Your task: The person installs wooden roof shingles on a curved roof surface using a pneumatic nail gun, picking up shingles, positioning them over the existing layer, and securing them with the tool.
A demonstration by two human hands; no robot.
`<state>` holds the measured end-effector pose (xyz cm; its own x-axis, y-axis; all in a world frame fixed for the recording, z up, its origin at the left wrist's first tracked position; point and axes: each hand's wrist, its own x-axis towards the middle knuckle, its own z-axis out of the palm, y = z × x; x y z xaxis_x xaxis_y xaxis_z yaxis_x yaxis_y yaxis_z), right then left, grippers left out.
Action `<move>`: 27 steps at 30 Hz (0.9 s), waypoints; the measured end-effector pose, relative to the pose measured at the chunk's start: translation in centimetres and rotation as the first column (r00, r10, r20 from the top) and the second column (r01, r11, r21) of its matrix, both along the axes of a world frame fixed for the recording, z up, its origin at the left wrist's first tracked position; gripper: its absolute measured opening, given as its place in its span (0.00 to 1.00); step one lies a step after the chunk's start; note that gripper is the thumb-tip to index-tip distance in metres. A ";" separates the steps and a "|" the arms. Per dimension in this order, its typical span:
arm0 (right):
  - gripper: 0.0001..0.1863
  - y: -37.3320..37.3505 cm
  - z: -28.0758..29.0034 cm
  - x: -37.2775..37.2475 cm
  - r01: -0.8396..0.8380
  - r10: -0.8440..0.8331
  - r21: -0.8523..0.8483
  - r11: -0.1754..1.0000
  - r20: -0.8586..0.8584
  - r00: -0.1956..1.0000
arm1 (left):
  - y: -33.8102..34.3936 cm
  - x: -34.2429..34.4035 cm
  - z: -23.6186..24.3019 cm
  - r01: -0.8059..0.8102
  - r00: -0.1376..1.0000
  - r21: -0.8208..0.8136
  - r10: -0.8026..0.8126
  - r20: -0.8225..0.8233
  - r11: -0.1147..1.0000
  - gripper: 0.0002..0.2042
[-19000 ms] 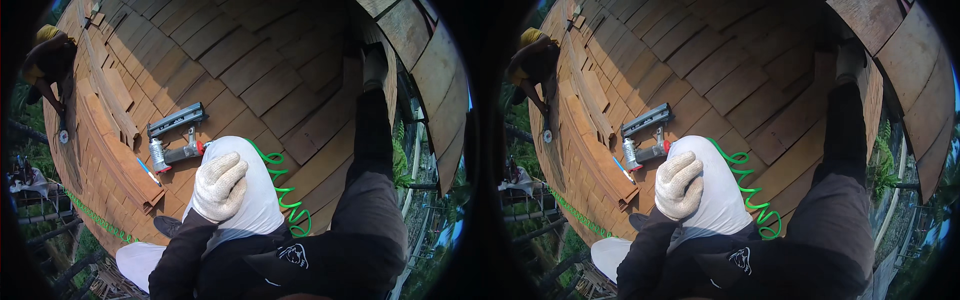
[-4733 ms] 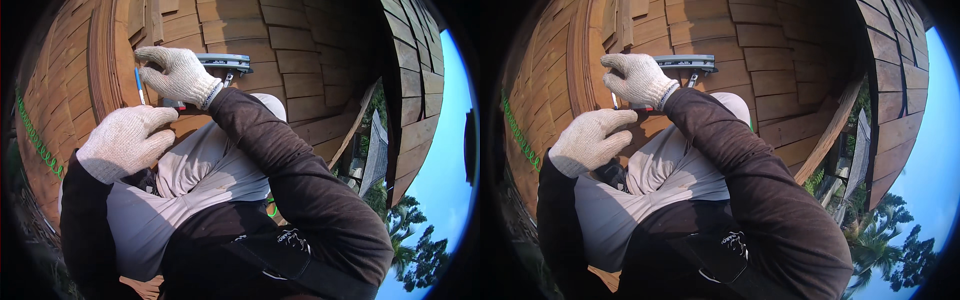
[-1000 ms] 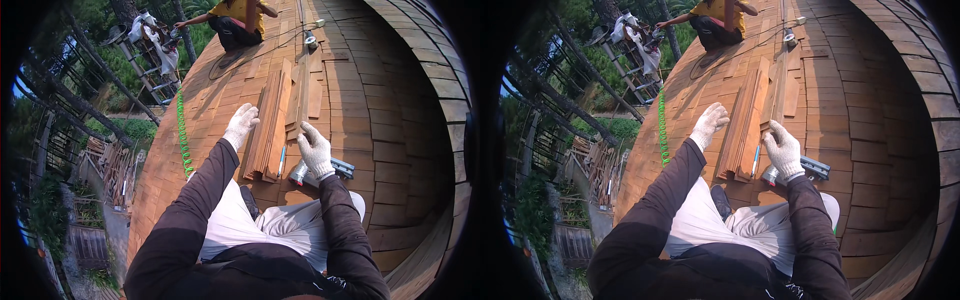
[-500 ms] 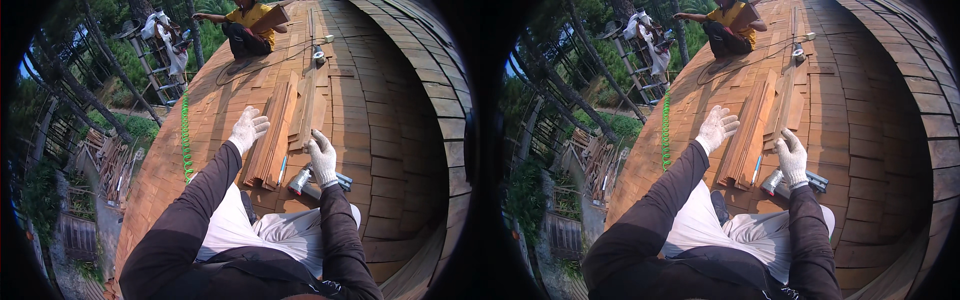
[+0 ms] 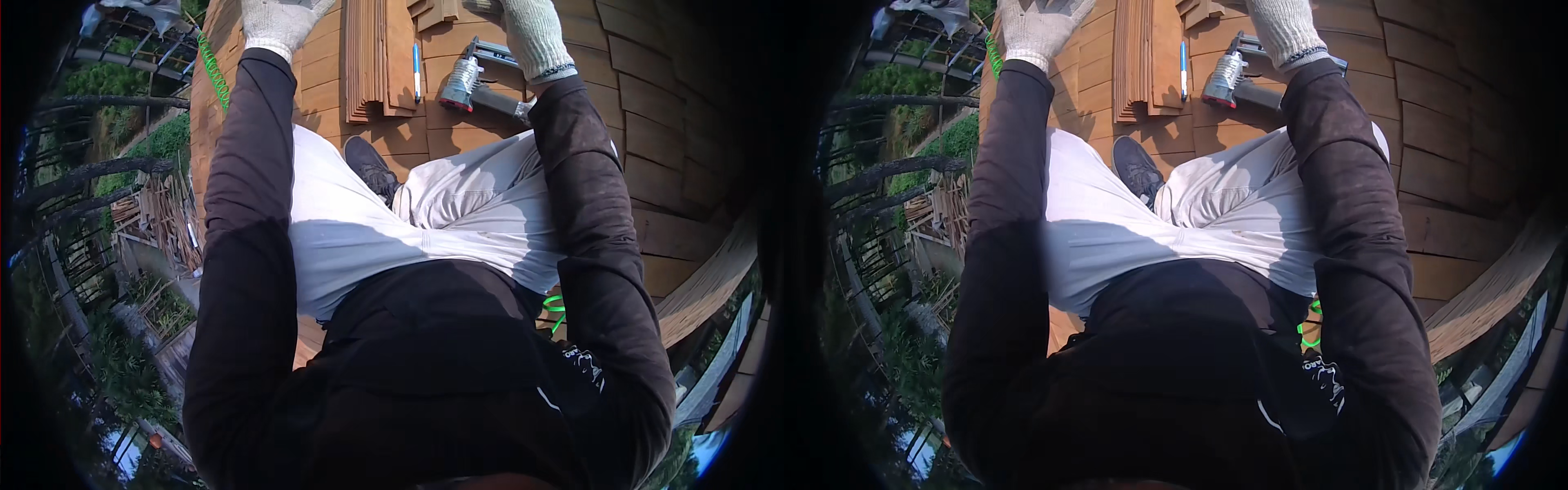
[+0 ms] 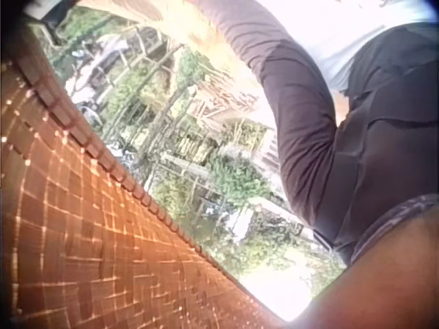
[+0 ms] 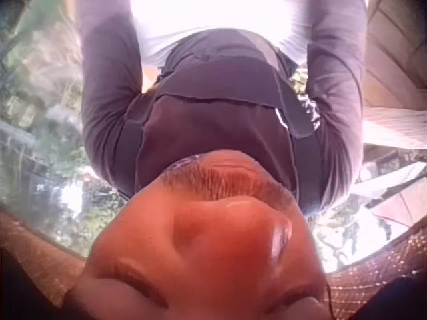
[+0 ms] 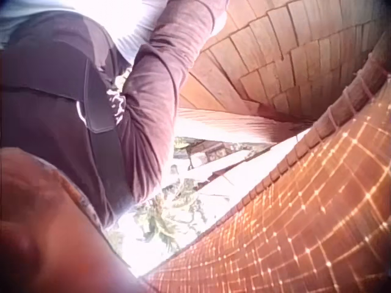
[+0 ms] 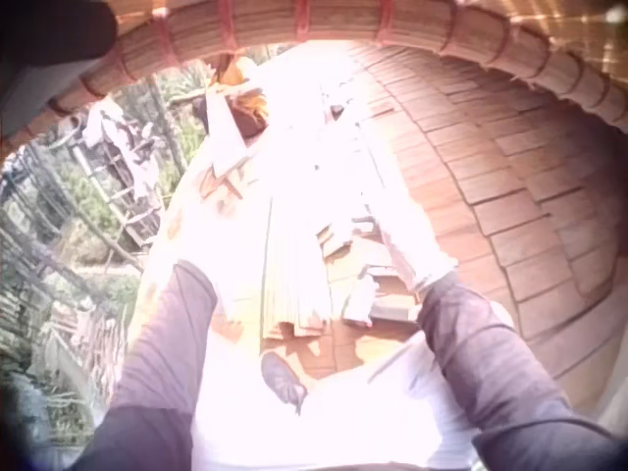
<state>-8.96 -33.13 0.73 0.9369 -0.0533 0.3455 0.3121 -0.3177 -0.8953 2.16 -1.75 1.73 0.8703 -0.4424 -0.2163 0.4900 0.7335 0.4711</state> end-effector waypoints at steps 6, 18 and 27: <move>0.18 -0.2 1.3 0.4 -0.022 0.088 0.622 0.782 -0.076 0.993 | 0.4 0.1 -0.5 -0.166 0.842 0.247 0.008 0.539 0.955 0.24; 0.26 4.0 2.3 0.2 0.157 0.021 0.347 0.924 -0.458 0.889 | 2.2 3.9 -0.4 0.147 0.982 0.015 -0.145 -0.123 0.989 0.29; 0.31 4.7 3.4 0.2 -0.016 0.285 0.511 0.860 -0.453 0.845 | 1.2 -8.9 5.3 0.207 0.972 -0.036 -0.210 -0.104 0.978 0.25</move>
